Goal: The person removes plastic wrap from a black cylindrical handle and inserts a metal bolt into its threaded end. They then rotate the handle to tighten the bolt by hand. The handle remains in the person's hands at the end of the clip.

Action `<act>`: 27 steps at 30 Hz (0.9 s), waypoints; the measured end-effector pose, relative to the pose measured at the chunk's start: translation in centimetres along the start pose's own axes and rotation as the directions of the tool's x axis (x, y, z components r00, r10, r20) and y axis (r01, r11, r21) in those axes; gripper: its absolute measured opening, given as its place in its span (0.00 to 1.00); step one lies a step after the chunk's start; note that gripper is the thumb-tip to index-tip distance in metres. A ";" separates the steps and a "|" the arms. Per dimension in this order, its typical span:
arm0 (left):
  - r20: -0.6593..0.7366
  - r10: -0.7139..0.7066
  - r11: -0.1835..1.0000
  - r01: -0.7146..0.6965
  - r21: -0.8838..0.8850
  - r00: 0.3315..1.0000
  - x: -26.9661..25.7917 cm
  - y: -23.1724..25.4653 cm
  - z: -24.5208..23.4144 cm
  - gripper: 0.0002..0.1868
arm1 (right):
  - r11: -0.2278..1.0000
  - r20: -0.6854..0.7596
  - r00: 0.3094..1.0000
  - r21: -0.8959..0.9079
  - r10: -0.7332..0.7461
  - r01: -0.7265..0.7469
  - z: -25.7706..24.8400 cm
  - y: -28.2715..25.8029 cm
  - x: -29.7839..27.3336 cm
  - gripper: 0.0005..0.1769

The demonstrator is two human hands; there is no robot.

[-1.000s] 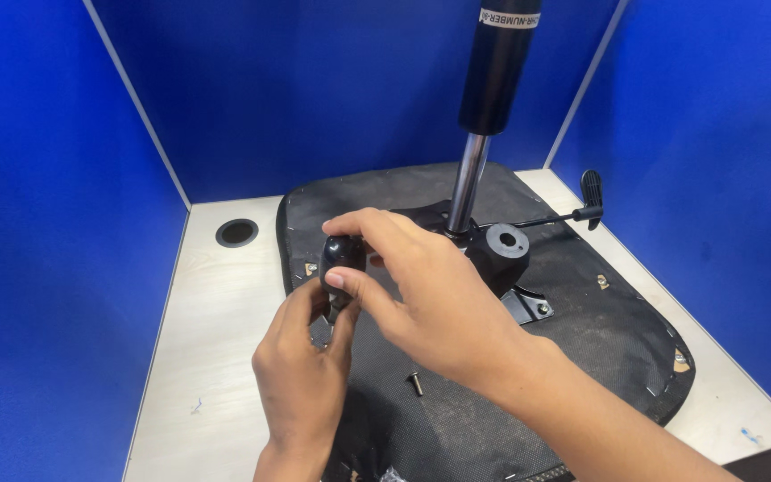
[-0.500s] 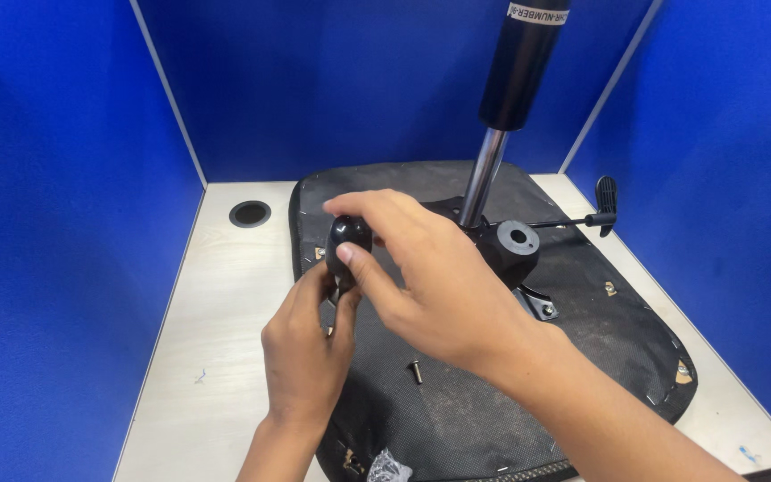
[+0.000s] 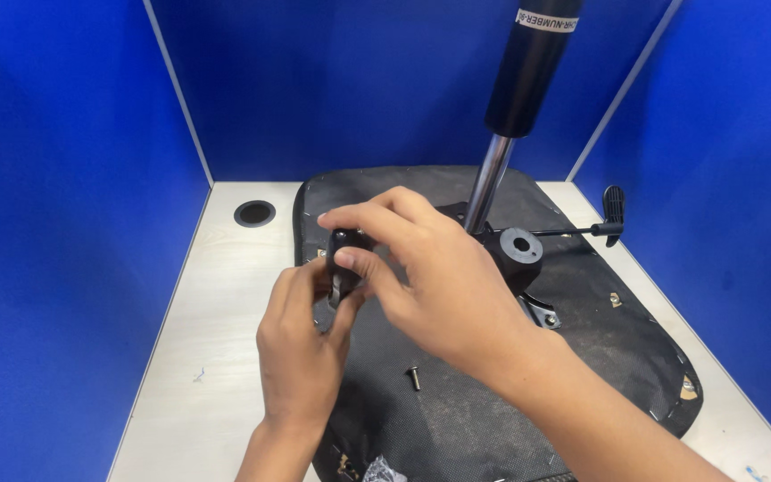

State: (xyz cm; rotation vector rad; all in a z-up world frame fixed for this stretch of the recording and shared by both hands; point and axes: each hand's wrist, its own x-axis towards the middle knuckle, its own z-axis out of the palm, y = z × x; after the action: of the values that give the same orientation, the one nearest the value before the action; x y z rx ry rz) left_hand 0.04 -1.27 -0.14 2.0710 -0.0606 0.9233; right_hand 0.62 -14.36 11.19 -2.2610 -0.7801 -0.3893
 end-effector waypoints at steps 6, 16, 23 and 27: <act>0.022 0.048 0.998 -0.047 -0.046 0.999 0.0 -0.4 0.6 0.16 | 0.964 0.012 0.974 -0.149 0.225 -0.221 -0.2 0.0 1.3 0.19; 0.068 0.003 0.996 0.003 -0.084 0.998 0.1 -1.4 0.4 0.17 | 0.978 -0.017 0.978 -0.031 -0.206 0.205 0.9 0.8 0.9 0.18; 0.043 -0.011 0.999 0.013 -0.043 0.999 0.5 -0.6 0.3 0.20 | 0.997 -0.013 0.997 -0.034 -0.076 0.076 0.3 0.2 1.5 0.16; 0.062 -0.097 0.995 0.096 0.025 0.993 0.9 -0.3 0.1 0.19 | 0.996 0.013 0.998 -0.063 0.057 -0.056 0.2 -0.3 1.8 0.17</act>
State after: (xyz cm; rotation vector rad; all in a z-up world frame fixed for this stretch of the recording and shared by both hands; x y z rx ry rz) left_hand 0.87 -0.95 0.18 2.1040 0.0158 0.8027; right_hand 1.85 -13.33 12.03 -2.3414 -0.7194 -0.3753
